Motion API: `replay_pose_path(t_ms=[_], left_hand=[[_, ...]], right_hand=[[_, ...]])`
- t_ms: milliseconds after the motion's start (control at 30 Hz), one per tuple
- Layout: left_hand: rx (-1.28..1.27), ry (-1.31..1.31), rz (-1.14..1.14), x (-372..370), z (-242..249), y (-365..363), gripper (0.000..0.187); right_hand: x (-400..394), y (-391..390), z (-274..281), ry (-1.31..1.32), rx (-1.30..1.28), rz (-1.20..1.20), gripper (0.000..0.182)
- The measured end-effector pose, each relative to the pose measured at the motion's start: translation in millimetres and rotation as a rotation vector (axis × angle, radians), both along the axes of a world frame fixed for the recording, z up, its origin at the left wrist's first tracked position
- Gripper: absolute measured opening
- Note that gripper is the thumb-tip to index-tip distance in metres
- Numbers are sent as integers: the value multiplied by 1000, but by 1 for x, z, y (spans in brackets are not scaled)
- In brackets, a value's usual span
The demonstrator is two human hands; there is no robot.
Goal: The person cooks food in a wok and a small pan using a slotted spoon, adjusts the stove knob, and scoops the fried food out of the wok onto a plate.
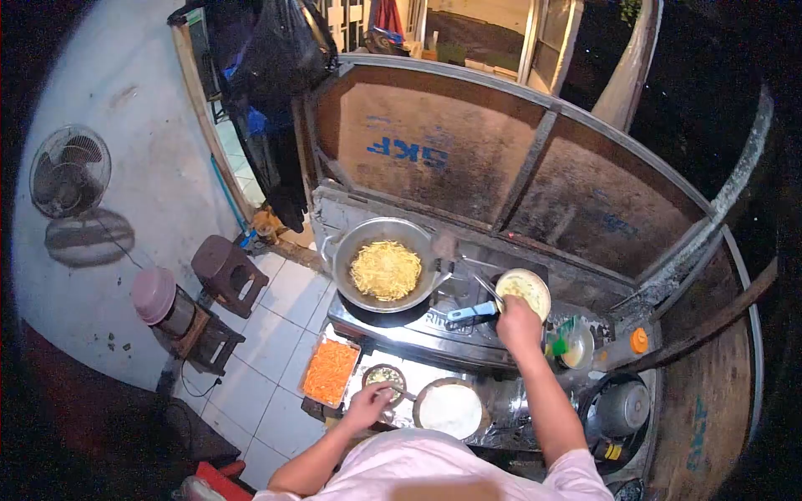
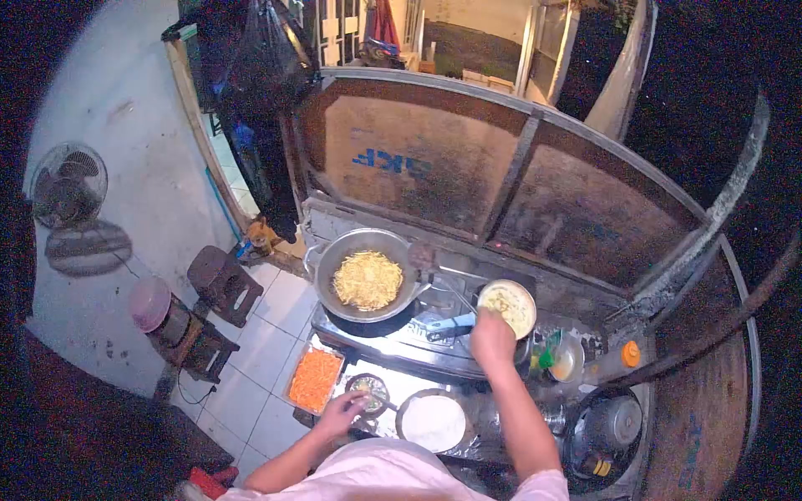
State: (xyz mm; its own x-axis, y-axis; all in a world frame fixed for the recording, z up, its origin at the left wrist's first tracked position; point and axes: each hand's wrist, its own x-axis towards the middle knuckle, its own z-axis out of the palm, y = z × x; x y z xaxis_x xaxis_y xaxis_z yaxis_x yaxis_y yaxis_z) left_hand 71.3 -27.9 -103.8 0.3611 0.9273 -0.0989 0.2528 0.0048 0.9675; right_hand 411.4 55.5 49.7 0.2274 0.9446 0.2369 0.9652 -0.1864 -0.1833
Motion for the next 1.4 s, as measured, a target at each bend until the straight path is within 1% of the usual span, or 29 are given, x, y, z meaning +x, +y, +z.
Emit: replay_pose_path(t_ms=[33, 67, 100, 167, 200, 267, 300, 333, 367, 400, 433, 500, 533, 567, 600, 633, 700, 733, 767, 833, 933, 1033, 1167, 1233, 1267, 1333, 1367, 1400], left_hand=[[-73, 20, 76, -17, -3, -3, 32], [-147, 41, 151, -28, -3, -5, 31], [-147, 40, 161, -33, 4, -6, 31], [-252, -81, 310, -42, 26, -8, 29], [-306, -147, 347, -45, 34, -8, 28], [-275, -141, 360, -50, 42, -8, 27], [-241, -135, 363, -54, 41, -7, 27], [-320, -269, 394, -56, 32, -8, 29], [-330, -273, 396, -62, 25, -9, 29], [-332, -293, 397, -67, 27, -9, 29], [-333, -313, 399, -72, 26, -9, 29], [-318, -325, 399, -86, 12, -10, 29], [-304, -360, 399, -94, 2, -10, 29], [-290, -393, 397, -102, -8, -11, 29], [-342, -410, 412, -109, -21, -10, 28], [-344, -412, 406, -113, -21, -7, 28], [-394, -457, 437, -122, -15, -1, 27], [-397, -454, 432, -125, -9, 2, 27], [-363, -403, 413, -128, -1, 7, 26], [-327, -346, 392, -132, 11, 15, 26], [-288, -316, 377, -133, 15, 17, 25], [-285, -324, 387, -129, 10, 15, 25], [-285, -290, 404, -118, 22, 11, 26], [-268, -277, 414, -115, 26, 10, 27], [-271, -287, 418, -113, 26, 10, 27], [-274, -293, 421, -110, 24, 8, 28], [-277, -299, 417, -109, 21, 8, 28], [-281, -304, 413, -107, 21, 8, 28]], right_hand=[[-12, 22, 1, -65, -55, 53, 19], [-25, 43, 0, -146, -4, 109, 18], [-38, 66, -2, -226, 49, 164, 18], [-62, 115, -11, -346, 58, 214, 12], [-75, 132, -9, -345, 57, 221, 12], [-99, 163, -5, -547, 29, 357, 15], [-109, 175, -3, -547, 21, 361, 15], [-118, 186, 0, -546, -90, 402, 15], [-125, 196, 4, -544, -203, 440, 16], [-129, 201, 11, -605, -257, 428, 17], [-136, 200, 30, -574, -288, 290, 16], [-126, 206, 45, -537, -428, 300, 16], [-119, 208, 43, -542, -431, 297, 16], [-112, 209, 38, -455, -512, 269, 19], [-106, 209, 31, -367, -590, 239, 23], [-97, 214, 15, -369, -592, 234, 23], [-84, 218, -26, -154, -640, 192, 31], [-87, 211, -34, -48, -592, 159, 30], [-87, 206, -39, -43, -593, 154, 30], [-88, 199, -47, 102, -479, 130, 29], [-87, 193, -45, 143, -460, 103, 28], [-84, 189, -38, 130, -442, 111, 27], [-81, 183, -25, 124, -421, 123, 25], [-82, 176, -12, -16, -386, 181, 24], [-80, 172, -7, -15, -386, 181, 24], [-75, 163, 1, -225, -324, 323, 22], [-72, 158, 3, -221, -325, 322, 22], [-68, 153, 5, -268, -252, 368, 21]])
